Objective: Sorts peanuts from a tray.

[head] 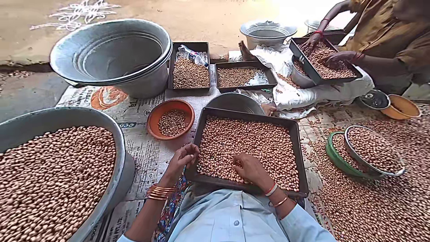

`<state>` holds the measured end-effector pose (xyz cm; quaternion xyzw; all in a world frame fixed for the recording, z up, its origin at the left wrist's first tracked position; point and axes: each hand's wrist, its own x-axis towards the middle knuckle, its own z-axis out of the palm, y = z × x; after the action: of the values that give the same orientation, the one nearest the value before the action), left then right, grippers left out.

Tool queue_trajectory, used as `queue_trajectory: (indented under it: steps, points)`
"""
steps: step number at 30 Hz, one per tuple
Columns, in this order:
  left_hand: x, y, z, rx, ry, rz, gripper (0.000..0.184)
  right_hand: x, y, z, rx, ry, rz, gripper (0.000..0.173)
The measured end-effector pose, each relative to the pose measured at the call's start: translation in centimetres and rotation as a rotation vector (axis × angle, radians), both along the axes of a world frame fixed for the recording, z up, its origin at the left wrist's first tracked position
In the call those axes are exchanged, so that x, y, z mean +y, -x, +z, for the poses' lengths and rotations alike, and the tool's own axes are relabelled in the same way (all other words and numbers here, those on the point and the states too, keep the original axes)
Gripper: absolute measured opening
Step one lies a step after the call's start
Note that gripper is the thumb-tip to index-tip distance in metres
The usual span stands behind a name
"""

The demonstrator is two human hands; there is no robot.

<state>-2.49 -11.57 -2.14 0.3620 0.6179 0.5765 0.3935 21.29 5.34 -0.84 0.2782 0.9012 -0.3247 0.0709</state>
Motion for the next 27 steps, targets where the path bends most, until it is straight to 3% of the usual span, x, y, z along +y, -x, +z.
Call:
queue_trajectory:
  steps: [3,5,7,10,14,18,20,21,27]
  points:
    - [-0.3,-0.9,1.1,0.626,0.276,-0.13,0.018,1.6,-0.6,0.1,0.351,0.301,-0.24,0.018]
    - [0.0,-2.4,1.6,0.896,0.445,-0.222,0.022,2.1,-0.8,0.9,0.503,0.412,-0.412,0.015]
    - [0.6,-3.6,1.5,1.068,0.615,-0.278,0.024,2.3,-0.9,1.6,0.461,0.281,-0.429,0.019]
    - [1.1,-4.7,0.9,1.224,0.736,-0.298,0.022,1.3,-0.4,1.6,0.227,0.03,-0.2,0.022]
    - [1.0,-4.2,1.2,1.145,0.68,-0.283,0.022,-0.5,1.0,0.5,-0.097,-0.137,0.039,0.026]
    - [-0.2,-0.3,1.8,0.603,0.305,-0.04,0.022,-1.2,1.7,0.2,-0.166,-0.215,0.047,0.026]
    - [-0.5,0.7,1.7,0.346,0.203,0.036,0.022,-1.4,1.8,0.2,-0.183,-0.208,0.034,0.027]
    - [-0.4,0.9,2.0,0.331,0.221,0.012,0.022,-1.4,1.8,0.1,-0.185,-0.2,0.028,0.028]
    - [1.8,-3.0,3.1,1.087,0.811,-0.346,0.028,-1.1,1.4,0.3,-0.196,-0.127,0.001,0.029]
